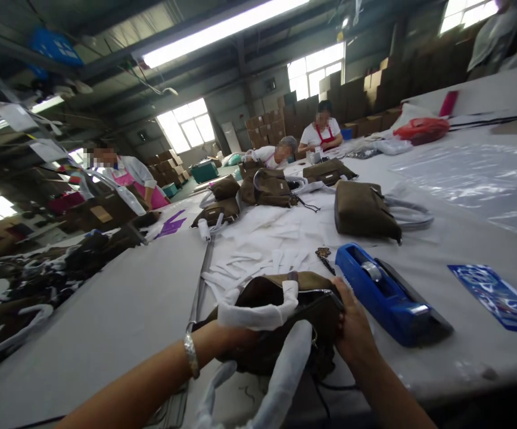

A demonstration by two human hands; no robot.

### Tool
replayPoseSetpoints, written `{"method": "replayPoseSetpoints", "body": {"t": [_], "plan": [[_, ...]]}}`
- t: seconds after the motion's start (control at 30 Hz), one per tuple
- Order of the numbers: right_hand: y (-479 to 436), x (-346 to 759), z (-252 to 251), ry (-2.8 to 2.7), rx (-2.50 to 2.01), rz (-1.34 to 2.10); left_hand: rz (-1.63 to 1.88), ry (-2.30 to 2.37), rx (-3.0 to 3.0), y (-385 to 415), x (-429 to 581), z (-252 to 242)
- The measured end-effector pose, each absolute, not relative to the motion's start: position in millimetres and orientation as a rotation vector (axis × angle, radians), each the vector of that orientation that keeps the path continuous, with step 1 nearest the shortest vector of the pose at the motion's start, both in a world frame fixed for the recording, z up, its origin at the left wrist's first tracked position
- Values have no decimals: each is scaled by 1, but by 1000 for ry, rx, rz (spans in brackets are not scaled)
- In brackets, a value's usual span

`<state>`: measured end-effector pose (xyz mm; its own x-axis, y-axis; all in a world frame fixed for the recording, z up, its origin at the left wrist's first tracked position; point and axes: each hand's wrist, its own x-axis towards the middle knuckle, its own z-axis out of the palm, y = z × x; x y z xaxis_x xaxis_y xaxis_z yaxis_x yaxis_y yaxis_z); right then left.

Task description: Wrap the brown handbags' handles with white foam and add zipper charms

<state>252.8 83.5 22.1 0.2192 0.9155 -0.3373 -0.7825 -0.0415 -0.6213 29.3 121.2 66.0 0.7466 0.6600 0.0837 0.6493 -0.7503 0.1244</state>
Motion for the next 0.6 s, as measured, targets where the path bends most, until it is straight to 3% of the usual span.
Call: {"method": "replayPoseSetpoints", "body": {"t": [0.3,0.47,0.6], "plan": [[67,261,34,-778,-1014,966,409,1008,2818,93,87,130],[65,263,44,-962,-1081,825,470,727,3058,103,118,118],[66,267,45,-989,-1079,909,413,562,3229,113,117,111]]}}
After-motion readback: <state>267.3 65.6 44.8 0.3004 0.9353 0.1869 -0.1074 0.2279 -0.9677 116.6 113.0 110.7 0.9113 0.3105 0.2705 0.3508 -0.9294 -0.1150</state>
